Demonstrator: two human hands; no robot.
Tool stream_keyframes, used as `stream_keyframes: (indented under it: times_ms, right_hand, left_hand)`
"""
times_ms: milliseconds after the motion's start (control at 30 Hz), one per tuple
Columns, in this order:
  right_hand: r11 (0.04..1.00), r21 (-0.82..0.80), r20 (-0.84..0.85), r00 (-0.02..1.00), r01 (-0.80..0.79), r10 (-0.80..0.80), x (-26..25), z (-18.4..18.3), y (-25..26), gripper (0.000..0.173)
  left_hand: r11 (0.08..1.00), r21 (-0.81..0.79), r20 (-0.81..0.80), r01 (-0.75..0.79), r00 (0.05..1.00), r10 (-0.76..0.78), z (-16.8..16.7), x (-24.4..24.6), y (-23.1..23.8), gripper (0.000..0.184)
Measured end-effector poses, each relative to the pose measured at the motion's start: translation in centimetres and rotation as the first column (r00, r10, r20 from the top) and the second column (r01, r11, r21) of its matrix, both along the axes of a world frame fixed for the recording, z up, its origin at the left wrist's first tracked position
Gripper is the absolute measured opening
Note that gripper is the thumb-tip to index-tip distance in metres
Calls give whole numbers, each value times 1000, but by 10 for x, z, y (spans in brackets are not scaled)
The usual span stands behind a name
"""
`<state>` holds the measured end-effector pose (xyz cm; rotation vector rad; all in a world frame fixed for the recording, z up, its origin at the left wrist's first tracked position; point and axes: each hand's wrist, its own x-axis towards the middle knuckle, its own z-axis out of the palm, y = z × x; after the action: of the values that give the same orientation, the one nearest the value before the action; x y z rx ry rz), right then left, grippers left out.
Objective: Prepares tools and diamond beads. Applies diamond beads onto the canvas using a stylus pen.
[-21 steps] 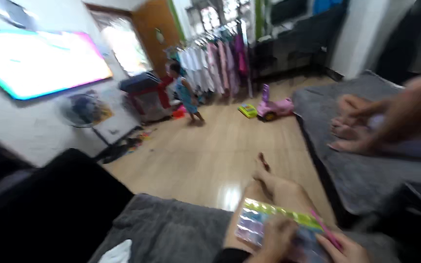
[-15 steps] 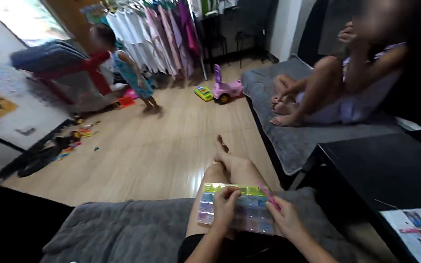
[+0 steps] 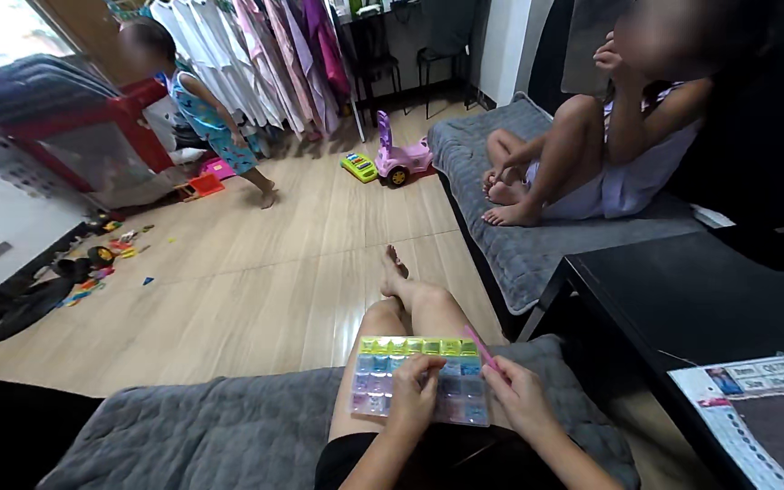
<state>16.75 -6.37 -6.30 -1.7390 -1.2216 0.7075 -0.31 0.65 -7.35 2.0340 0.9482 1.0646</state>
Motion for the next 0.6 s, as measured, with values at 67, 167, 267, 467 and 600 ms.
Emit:
stream_keyframes:
  times_ms: [67, 167, 267, 467, 600]
  right_hand:
    - [998, 34, -34, 998, 51, -50, 3, 5, -2, 31]
    - [991, 49, -158, 981, 122, -113, 6, 17, -5, 29]
    - [987, 28, -363, 921, 158, -137, 10, 32, -7, 27]
    - [984, 10, -557, 818, 178, -142, 11, 53, -11, 27]
    - [989, -51, -570, 809, 140, -144, 7, 62, -15, 24]
  left_hand:
    - [998, 55, 18, -5, 1000, 4, 2, 5, 2, 19]
    - [987, 142, -6, 79, 997, -79, 2, 11, 2, 26]
    - [960, 129, -160, 248, 961, -227, -3, 12, -5, 35]
    - [899, 264, -409, 351, 884, -225, -22, 3, -14, 40]
    - [869, 349, -493, 352, 857, -149, -29, 4, -15, 47]
